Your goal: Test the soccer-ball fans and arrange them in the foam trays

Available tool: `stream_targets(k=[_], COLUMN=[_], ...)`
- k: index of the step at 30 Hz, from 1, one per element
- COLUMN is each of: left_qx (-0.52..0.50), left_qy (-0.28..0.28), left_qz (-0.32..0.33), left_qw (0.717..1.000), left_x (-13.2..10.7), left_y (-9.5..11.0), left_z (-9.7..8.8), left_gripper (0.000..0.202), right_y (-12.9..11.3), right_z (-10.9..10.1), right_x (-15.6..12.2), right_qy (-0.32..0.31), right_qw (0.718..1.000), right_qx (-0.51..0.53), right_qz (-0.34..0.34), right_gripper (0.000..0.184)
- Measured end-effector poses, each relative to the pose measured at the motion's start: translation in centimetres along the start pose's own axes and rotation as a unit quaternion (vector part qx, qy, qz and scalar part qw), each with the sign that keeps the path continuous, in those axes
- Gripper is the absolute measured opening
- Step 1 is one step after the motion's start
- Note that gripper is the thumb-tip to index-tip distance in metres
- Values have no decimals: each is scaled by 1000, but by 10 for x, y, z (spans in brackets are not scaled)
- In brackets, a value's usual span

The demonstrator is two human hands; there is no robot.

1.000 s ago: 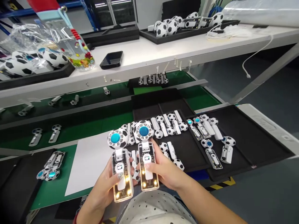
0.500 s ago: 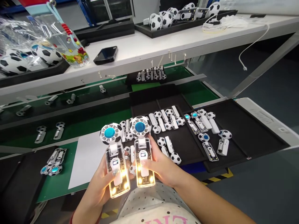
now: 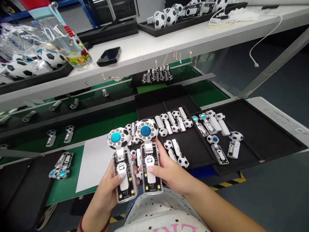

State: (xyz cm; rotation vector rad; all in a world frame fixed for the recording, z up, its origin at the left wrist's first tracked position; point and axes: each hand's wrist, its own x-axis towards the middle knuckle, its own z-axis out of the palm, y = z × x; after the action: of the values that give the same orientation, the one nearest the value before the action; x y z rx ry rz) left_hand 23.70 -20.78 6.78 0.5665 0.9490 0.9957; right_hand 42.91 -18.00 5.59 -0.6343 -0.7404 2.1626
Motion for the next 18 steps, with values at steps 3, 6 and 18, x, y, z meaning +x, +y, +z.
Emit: stream_targets(k=[3, 6, 18], left_qx=[0, 8, 0], left_qy=[-8, -10, -29], left_qz=[0, 4, -13], left_qw=[1000, 1000, 999], left_x=[0, 0, 5], left_y=[-1, 0, -3], left_z=[1, 1, -2], left_gripper=[73, 71, 70], right_y=[-1, 0, 1], right_z=[0, 0, -3], right_x=[0, 0, 0], right_qy=[-1, 14, -11], right_qw=[1000, 1000, 1000], right_qx=[3, 1, 6], right_qz=[10, 9, -5], right_gripper=[89, 87, 97])
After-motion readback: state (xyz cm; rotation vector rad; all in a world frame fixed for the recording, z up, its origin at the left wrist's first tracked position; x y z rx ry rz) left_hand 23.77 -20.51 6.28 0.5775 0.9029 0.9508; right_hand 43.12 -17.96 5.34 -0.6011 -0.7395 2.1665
